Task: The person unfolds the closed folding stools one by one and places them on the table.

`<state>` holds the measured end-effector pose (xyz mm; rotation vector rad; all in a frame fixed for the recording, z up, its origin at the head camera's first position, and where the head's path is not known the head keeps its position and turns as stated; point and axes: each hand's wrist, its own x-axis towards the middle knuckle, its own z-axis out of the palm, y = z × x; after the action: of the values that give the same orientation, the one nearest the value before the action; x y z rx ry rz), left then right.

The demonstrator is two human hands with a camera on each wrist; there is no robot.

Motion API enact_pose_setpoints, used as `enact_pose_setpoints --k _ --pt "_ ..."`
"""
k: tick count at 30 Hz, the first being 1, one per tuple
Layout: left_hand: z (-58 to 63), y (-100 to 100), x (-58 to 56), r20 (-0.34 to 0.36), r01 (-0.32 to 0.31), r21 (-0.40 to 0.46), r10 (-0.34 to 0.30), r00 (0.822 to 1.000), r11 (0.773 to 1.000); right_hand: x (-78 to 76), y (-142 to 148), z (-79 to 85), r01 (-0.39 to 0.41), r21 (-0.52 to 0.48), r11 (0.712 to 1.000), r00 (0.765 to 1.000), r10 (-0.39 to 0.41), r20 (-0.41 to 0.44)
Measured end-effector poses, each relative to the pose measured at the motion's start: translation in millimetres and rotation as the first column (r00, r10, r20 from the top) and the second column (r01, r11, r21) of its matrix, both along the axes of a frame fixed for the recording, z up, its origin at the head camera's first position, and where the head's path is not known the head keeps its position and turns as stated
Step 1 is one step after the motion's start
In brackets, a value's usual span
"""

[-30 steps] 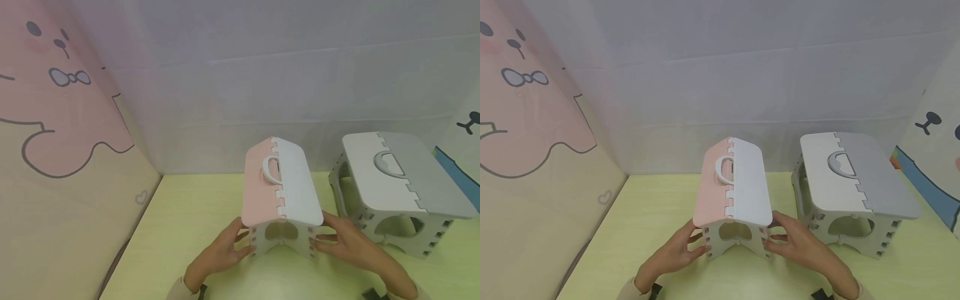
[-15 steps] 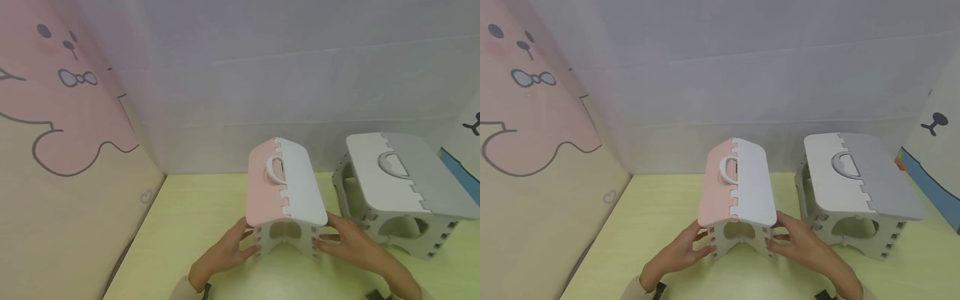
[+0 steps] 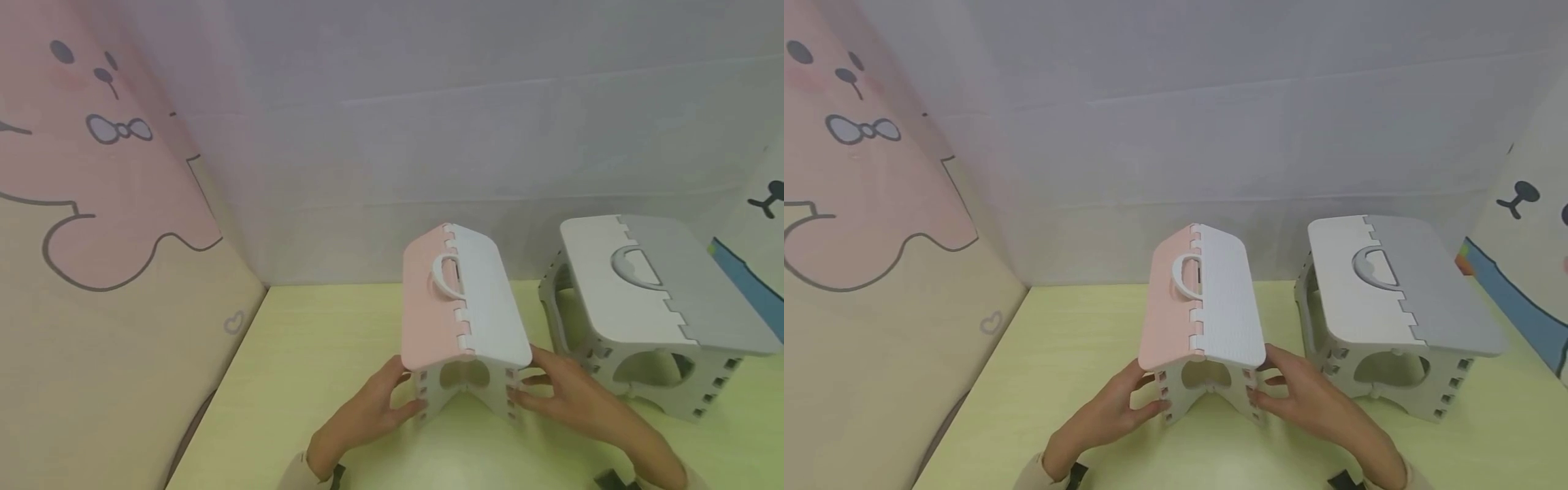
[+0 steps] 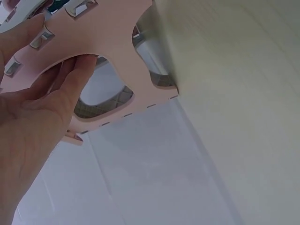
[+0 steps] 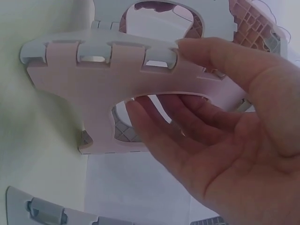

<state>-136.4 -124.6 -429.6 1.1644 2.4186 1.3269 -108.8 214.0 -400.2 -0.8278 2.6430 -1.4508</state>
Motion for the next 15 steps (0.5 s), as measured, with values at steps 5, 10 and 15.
enact_pose_setpoints --k 5,10,15 --pt "3.0 -1.8 1.5 0.0 -0.029 -0.007 0.029 1.0 1.0 0.8 -1.5 0.3 0.028 0.031 0.999 0.999 -0.027 -0.04" --pt "4.3 -3.0 0.9 -0.05 -0.051 0.007 0.051 0.997 0.999 1.5 -1.9 4.0 0.075 0.081 0.994 0.996 -0.071 -0.056" --pt "6.8 -3.5 -0.4 -0.122 -0.089 0.024 0.091 0.988 0.996 3.3 -0.7 8.5 0.124 0.125 0.984 0.991 -0.117 -0.059"
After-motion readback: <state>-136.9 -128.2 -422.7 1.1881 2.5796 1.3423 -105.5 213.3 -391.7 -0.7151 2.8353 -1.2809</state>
